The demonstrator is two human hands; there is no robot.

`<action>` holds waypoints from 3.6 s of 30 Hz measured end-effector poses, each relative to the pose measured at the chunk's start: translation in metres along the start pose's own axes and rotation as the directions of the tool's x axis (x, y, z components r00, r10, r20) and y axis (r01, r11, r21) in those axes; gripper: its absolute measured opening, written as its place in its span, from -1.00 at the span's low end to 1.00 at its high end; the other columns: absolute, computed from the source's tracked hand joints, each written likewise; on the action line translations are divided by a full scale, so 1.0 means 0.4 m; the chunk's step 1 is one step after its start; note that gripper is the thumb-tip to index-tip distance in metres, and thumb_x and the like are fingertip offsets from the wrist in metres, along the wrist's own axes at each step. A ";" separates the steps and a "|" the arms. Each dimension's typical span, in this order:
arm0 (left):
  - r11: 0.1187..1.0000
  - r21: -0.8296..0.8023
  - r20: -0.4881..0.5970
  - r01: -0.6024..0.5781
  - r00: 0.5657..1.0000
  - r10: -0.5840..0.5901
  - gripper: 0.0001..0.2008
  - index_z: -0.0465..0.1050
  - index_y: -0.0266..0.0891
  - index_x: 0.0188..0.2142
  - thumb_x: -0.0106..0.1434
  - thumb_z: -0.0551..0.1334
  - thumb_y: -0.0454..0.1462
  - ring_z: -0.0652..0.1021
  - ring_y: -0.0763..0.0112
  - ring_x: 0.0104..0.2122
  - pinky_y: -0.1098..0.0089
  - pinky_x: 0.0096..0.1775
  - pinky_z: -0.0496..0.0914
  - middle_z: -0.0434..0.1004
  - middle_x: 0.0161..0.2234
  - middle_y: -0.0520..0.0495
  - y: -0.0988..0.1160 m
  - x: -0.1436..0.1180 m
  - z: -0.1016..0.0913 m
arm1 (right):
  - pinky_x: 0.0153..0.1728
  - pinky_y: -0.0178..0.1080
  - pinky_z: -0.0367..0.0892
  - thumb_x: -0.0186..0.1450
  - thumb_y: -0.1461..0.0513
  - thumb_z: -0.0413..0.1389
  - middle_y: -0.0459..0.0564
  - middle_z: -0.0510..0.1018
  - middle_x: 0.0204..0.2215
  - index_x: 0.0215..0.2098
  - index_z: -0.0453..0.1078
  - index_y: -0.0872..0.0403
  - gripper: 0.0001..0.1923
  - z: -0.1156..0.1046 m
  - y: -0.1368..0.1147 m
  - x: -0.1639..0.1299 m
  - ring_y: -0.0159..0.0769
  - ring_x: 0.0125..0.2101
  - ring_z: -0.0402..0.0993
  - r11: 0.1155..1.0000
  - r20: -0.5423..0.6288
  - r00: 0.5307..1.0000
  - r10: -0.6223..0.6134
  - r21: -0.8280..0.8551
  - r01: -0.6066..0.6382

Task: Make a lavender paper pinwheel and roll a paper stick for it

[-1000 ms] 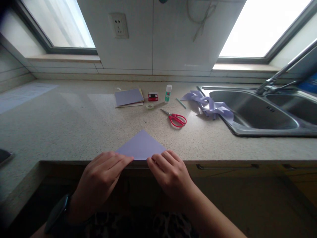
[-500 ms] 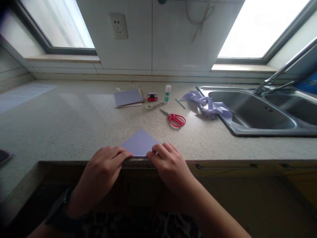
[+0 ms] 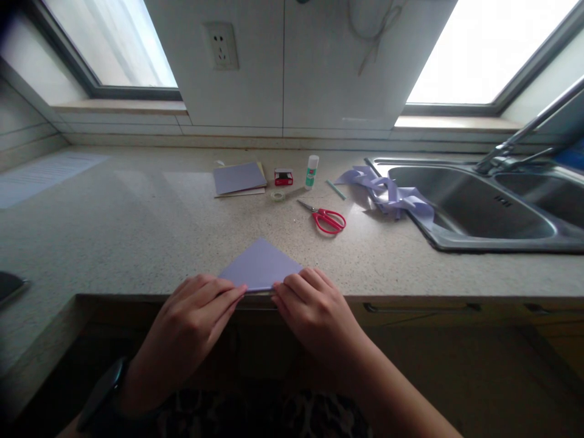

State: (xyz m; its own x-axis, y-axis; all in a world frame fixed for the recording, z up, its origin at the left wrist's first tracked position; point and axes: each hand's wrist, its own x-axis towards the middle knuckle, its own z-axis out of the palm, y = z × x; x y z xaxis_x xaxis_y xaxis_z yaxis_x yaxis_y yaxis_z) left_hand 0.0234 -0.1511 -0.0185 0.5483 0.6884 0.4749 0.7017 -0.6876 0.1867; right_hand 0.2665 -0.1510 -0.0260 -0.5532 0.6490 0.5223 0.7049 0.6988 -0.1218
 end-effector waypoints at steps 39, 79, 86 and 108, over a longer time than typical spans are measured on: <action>0.961 -0.112 0.259 0.254 0.941 -0.219 -0.86 0.55 -0.18 -0.23 0.37 0.23 -0.41 0.46 0.18 -0.19 0.15 -0.07 0.32 0.57 -0.27 -0.02 -0.022 0.068 -0.036 | -0.19 -0.18 0.22 0.46 0.34 0.05 -0.04 0.51 -0.33 -0.24 0.41 0.05 -0.87 -0.009 0.023 0.042 -0.25 -0.31 0.35 0.984 0.179 0.972 0.154 0.066 -0.168; 0.997 0.069 0.264 0.034 0.963 -0.051 -0.85 0.51 -0.15 -0.17 0.38 0.21 -0.41 0.53 0.17 -0.21 0.14 -0.16 0.24 0.58 -0.24 -0.01 -0.020 0.064 -0.044 | -0.10 -0.07 0.15 0.42 0.23 0.17 -0.12 0.62 -0.36 -0.29 0.49 0.00 -0.90 0.009 -0.046 0.008 -0.23 -0.31 0.45 0.970 -0.064 0.971 0.231 -0.064 -0.235; 0.989 0.137 0.191 -0.057 0.981 0.030 -0.83 0.52 -0.20 -0.07 0.42 0.18 -0.35 0.48 0.08 -0.16 0.08 -0.15 0.29 0.58 -0.22 -0.07 -0.006 0.028 -0.036 | -0.19 -0.10 0.20 0.43 0.24 0.17 -0.11 0.64 -0.35 -0.26 0.54 0.01 -0.89 0.008 -0.052 0.000 -0.25 -0.32 0.47 0.974 -0.121 0.968 0.218 -0.031 -0.223; 0.996 0.088 0.029 -0.016 0.999 0.014 -0.78 0.54 -0.30 -0.05 0.43 0.14 -0.42 0.49 0.14 -0.26 0.10 -0.22 0.41 0.59 -0.25 -0.11 0.015 -0.003 0.001 | -0.22 -0.11 0.29 0.49 0.32 -0.02 0.06 0.61 -0.27 -0.13 0.54 0.17 -0.73 -0.005 -0.068 -0.008 -0.17 -0.30 0.39 0.979 -0.060 0.992 0.114 -0.162 -0.122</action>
State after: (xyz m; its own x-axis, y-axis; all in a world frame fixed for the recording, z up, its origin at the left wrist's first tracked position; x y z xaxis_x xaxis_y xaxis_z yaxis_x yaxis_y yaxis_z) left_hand 0.0270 -0.1559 -0.0181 0.5707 0.6854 0.4522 0.7300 -0.6757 0.1028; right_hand 0.2499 -0.1728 -0.0229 -0.4416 0.7054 0.5545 0.8297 0.5563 -0.0469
